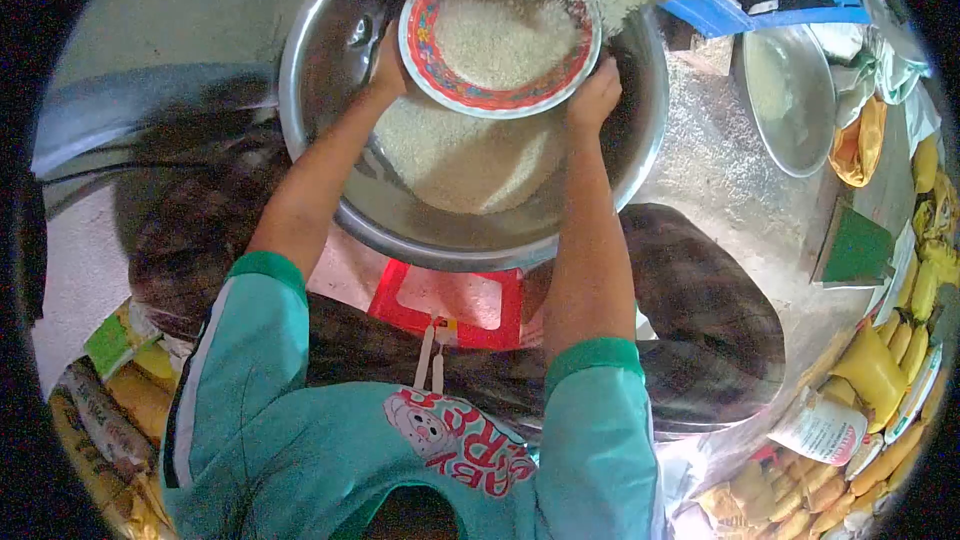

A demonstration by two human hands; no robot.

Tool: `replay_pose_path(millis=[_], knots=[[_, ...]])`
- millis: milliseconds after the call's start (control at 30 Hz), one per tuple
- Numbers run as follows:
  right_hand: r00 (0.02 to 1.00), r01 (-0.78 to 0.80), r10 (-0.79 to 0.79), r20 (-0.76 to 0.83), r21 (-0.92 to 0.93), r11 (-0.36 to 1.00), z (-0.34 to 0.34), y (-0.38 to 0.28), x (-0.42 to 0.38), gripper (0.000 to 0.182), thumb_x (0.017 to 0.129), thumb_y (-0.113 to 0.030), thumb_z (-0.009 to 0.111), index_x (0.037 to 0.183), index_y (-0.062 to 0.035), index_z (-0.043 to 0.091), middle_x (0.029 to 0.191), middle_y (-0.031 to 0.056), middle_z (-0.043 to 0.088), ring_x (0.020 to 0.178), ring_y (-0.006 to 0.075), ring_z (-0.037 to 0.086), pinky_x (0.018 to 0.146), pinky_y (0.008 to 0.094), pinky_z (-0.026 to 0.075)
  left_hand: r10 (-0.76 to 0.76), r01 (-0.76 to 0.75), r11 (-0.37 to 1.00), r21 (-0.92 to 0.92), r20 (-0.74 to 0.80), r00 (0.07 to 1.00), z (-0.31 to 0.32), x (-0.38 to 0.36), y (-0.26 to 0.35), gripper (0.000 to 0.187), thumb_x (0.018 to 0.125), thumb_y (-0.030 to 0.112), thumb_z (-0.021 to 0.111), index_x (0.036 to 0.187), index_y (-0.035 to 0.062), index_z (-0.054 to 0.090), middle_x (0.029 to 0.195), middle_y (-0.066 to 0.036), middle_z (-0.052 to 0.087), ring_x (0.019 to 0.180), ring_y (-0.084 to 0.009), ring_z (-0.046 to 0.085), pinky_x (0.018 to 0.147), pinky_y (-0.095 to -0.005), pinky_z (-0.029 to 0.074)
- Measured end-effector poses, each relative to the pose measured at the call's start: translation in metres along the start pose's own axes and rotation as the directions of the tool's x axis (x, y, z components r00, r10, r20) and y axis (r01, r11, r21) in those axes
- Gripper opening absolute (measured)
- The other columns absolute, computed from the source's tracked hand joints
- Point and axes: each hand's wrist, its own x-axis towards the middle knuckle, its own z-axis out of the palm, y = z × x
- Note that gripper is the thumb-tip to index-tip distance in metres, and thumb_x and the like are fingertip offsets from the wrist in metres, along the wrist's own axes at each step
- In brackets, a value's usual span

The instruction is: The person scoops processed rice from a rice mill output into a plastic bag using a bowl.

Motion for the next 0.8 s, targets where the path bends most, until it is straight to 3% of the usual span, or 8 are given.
replay_pose_path(millis=[67,100,200,233,333,467,533,800], knots=[[0.986,-0.102,0.106,0.128,-0.036,0.994,-0.004,-0.007,-0.019,0.037,0.080,-0.024,0.031,0.089,0.0074,0.050,0.084,0.0191,0.054,0.077,0.0262,0.052,0.070,0.0318,0.037,-0.145,0.111,0.965,-0.238,-0.131,0.981,0.002,-0.015,-0.006,0.029,0.073,0.010,0.047,0.102,0.0035,0.044,0.102,-0.009,0.047,0.096,-0.0209,0.044,0.084,-0.0325,0.033],[0.995,-0.028,0.025,0.095,0.024,0.999,-0.001,0.010,-0.030,0.037,0.081,-0.023,0.030,0.089,0.0068,0.050,0.083,0.0188,0.054,0.076,0.0263,0.052,0.070,0.0318,0.037,0.250,-0.293,0.863,0.412,0.156,0.956,-0.022,-0.018,-0.026,0.029,0.071,0.004,0.049,0.100,0.0025,0.044,0.098,-0.009,0.048,0.094,-0.0207,0.046,0.082,-0.0302,0.036],[1.000,0.006,-0.007,0.016,0.083,0.996,0.008,-0.006,-0.070,0.034,0.080,-0.020,0.030,0.089,0.0055,0.051,0.085,0.0187,0.055,0.076,0.0285,0.052,0.071,0.0325,0.038,0.334,-0.346,0.785,0.514,0.120,0.935,0.011,-0.063,-0.028,0.027,0.069,0.002,0.050,0.096,0.0015,0.045,0.096,-0.010,0.049,0.092,-0.0212,0.046,0.081,-0.0293,0.036],[0.996,-0.084,0.084,-0.002,0.006,0.996,0.009,-0.017,-0.081,0.032,0.080,-0.018,0.030,0.091,0.0048,0.050,0.085,0.0189,0.054,0.078,0.0293,0.052,0.071,0.0333,0.038,0.519,-0.419,0.229,0.879,0.254,0.816,0.004,-0.064,-0.040,0.022,0.068,0.005,0.051,0.089,-0.0002,0.048,0.091,-0.013,0.050,0.090,-0.0258,0.047,0.078,-0.0317,0.037],[0.999,-0.041,0.034,-0.027,-0.329,0.943,0.008,-0.008,-0.092,0.040,0.079,-0.026,0.027,0.090,0.0046,0.051,0.087,0.0212,0.053,0.081,0.0349,0.049,0.072,0.0368,0.036,0.534,-0.233,0.150,0.961,0.119,0.837,0.018,-0.088,-0.061,0.019,0.068,0.009,0.051,0.084,-0.0008,0.051,0.086,-0.016,0.051,0.086,-0.0301,0.047,0.071,-0.0341,0.038],[0.958,-0.247,0.282,0.057,-0.344,0.906,0.012,-0.019,-0.104,0.038,0.078,-0.023,0.028,0.095,0.0033,0.048,0.092,0.0198,0.051,0.088,0.0309,0.047,0.076,0.0348,0.034,0.470,-0.134,0.502,0.855,-0.139,0.872,0.029,-0.096,-0.079,0.021,0.070,0.015,0.048,0.084,-0.0012,0.052,0.090,-0.019,0.051,0.081,-0.0317,0.048,0.065,-0.0340,0.038],[0.711,-0.602,0.683,0.169,0.648,0.467,0.023,-0.013,-0.103,0.040,0.079,-0.026,0.028,0.104,0.0006,0.043,0.105,0.0149,0.046,0.097,0.0271,0.043,0.083,0.0325,0.031,0.367,-0.030,0.559,0.829,-0.215,0.905,0.030,-0.095,-0.078,0.024,0.072,0.017,0.046,0.086,-0.0012,0.052,0.092,-0.018,0.051,0.079,-0.0307,0.049,0.065,-0.0336,0.038],[0.616,-0.737,0.632,0.471,0.628,0.251,0.020,-0.039,-0.110,0.045,0.078,-0.028,0.024,0.112,-0.0008,0.035,0.113,0.0133,0.040,0.101,0.0269,0.041,0.087,0.0372,0.030,-0.255,0.231,0.958,-0.170,-0.142,0.956,0.029,-0.091,-0.083,0.035,0.078,0.026,0.035,0.100,0.0004,0.045,0.096,-0.011,0.052,0.082,-0.0214,0.052,0.072,-0.0325,0.042]])
